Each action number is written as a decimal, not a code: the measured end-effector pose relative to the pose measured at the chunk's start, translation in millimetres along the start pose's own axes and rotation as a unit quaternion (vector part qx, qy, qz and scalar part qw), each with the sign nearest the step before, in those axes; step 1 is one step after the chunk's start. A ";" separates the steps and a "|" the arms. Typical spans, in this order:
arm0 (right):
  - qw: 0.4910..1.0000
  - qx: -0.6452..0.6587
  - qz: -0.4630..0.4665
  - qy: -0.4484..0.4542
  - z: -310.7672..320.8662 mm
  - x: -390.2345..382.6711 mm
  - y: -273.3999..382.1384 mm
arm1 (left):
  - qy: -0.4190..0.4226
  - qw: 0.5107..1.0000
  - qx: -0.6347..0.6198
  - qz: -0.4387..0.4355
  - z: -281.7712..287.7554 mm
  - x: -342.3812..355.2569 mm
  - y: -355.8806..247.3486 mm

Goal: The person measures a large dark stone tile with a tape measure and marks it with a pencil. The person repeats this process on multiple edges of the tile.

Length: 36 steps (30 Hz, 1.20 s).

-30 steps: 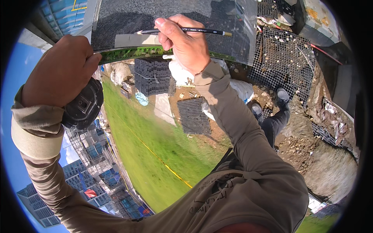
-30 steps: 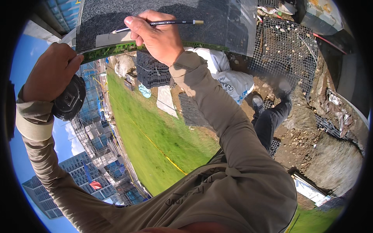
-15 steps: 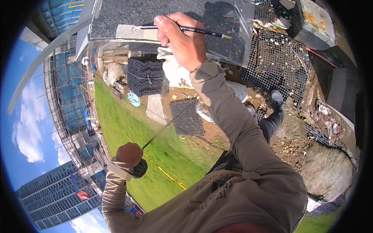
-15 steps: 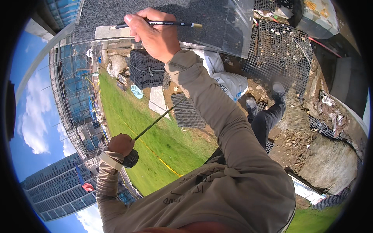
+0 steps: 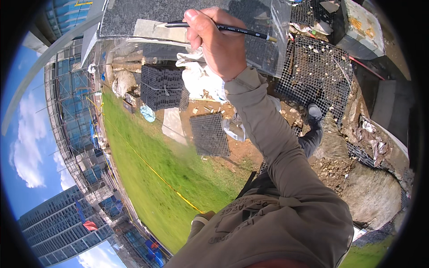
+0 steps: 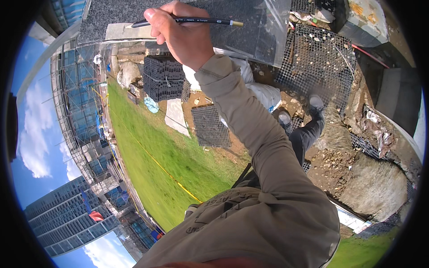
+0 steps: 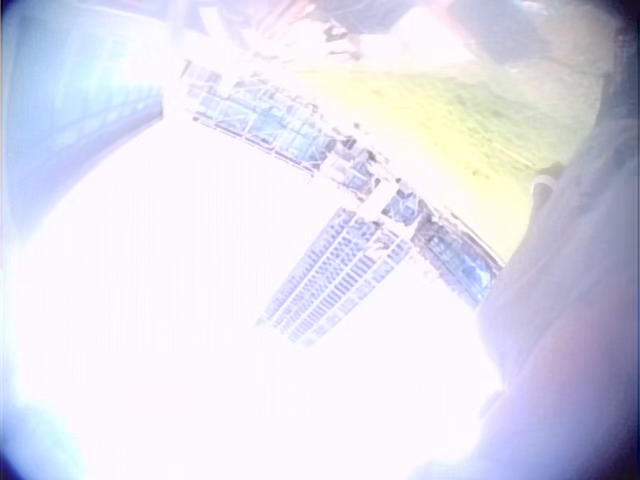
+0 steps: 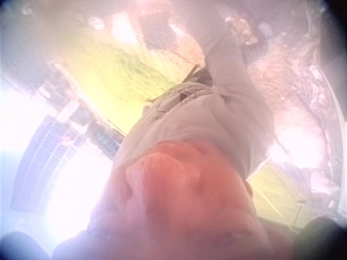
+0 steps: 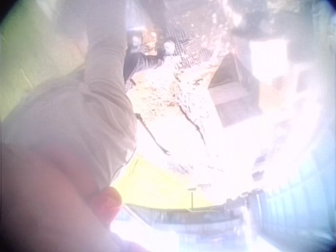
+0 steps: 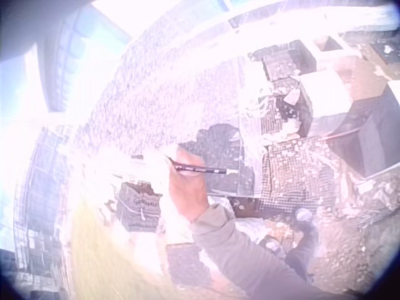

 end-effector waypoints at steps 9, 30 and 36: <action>0.989 -0.076 -0.124 -0.024 2.5 -3.7 -4.8 | -0.038 0.997 -0.066 0.018 4.3 -11.6 -30.6; 0.987 -0.158 0.001 -0.032 4.1 -3.0 3.6 | -0.039 0.996 -0.076 -0.002 0.9 1.4 -30.1; 0.990 -0.137 0.025 0.005 -0.2 -3.0 4.4 | -0.041 0.996 -0.077 -0.007 0.9 3.4 -31.6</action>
Point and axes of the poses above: each hand's wrist, its own x-axis towards the middle knuckle, its own z-axis out of the back of the hand, y = z × x, the point moved 6 cm from there along x, towards the middle knuckle, and after that the axes turned 13 degrees about -z, right-handed, at the moved point
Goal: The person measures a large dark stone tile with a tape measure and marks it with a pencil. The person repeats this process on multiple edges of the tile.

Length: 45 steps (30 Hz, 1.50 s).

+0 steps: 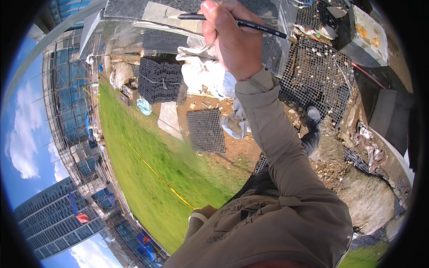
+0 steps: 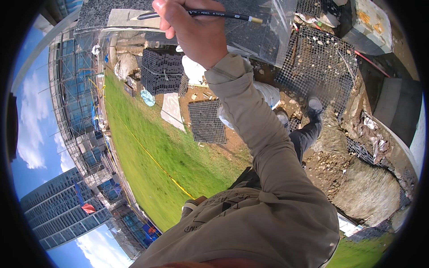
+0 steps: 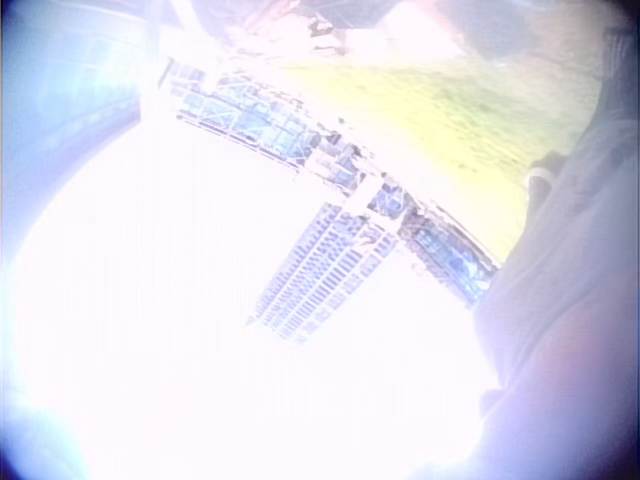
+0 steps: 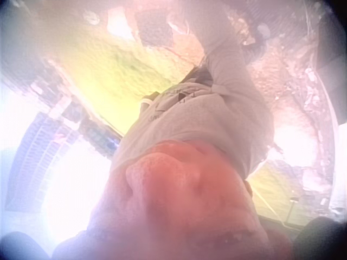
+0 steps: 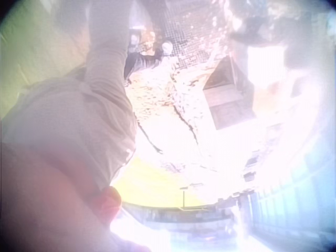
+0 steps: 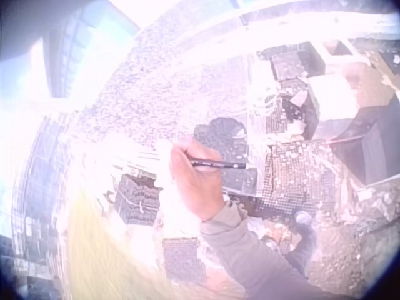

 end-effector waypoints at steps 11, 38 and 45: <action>0.999 -0.021 -0.023 -0.028 1.8 -0.3 4.6 | -0.003 1.000 0.004 -0.016 4.2 0.7 -5.1; 0.855 -0.382 -0.259 -0.237 214.9 -210.2 114.9 | -0.288 0.861 -0.002 -0.419 148.2 85.8 -135.2; 0.832 -0.484 -0.218 -0.163 260.0 -214.3 112.0 | -0.306 0.841 0.383 -0.231 261.4 -21.0 -204.0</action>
Point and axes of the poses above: each hand's wrist, its own x-axis towards the middle knuckle, its own z-axis out of the back of the hand, y = z × x, the point moved 6 cm from there along x, towards the middle knuckle, and after that the axes turned 13 degrees about -z, right-handed, at the moved point
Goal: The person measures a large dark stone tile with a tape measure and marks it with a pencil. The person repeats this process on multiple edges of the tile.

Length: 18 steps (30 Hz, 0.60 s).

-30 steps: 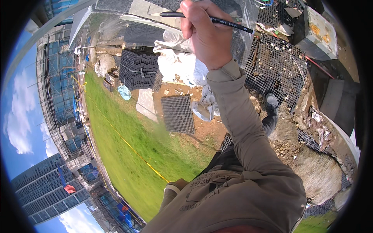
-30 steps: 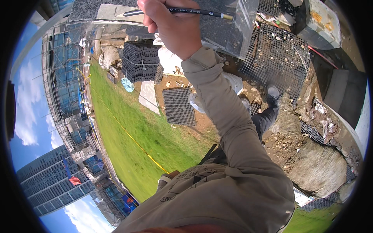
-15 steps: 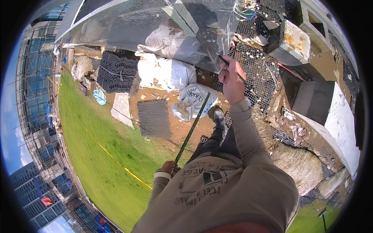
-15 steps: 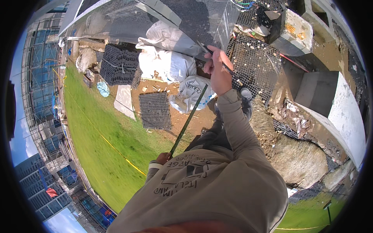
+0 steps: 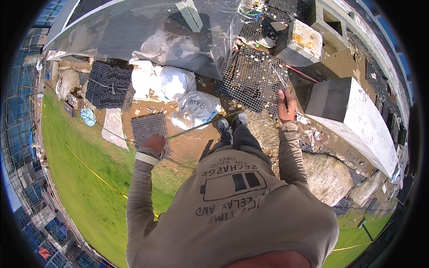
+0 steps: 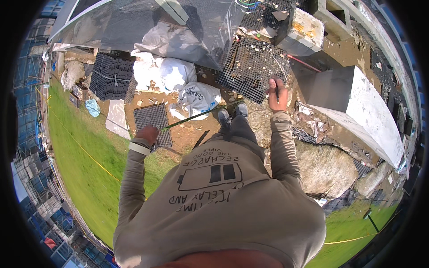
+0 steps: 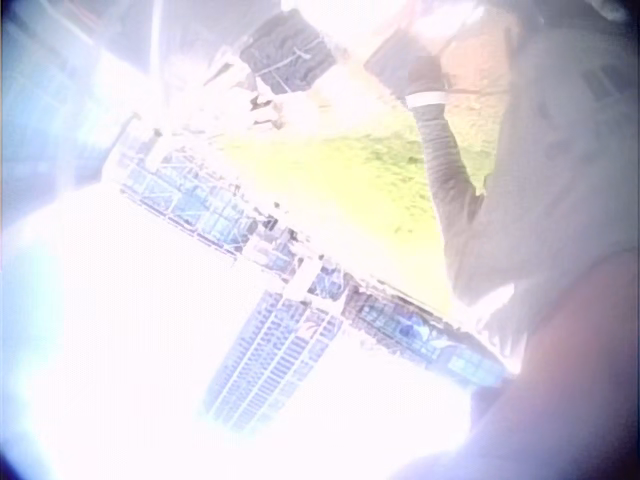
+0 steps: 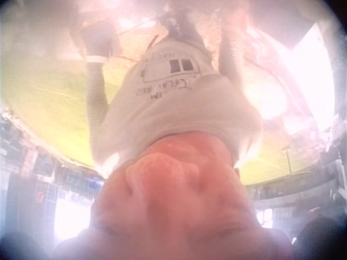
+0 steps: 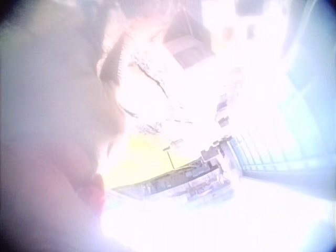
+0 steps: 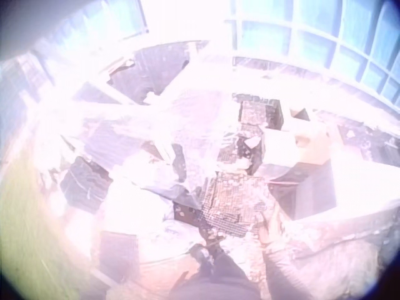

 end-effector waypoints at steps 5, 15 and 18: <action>0.986 -0.158 0.035 0.043 -26.4 34.1 -68.0 | -0.038 0.982 0.183 -0.042 157.4 -31.5 -14.7; 0.982 -0.172 -0.022 0.072 -25.3 16.4 -124.2 | -0.138 0.923 0.347 -0.090 347.2 -71.4 -28.3; 0.975 -0.211 0.047 0.044 -15.8 3.3 -136.9 | -0.177 0.902 0.377 -0.114 364.8 -69.5 -37.6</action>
Point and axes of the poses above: each hand's wrist, its own x-axis towards the middle knuckle, its own z-axis out of the back of the hand, y = z × x, the point moved 6 cm from there along x, towards the middle knuckle, and after that the axes turned 13 degrees about -z, right-handed, at the moved point
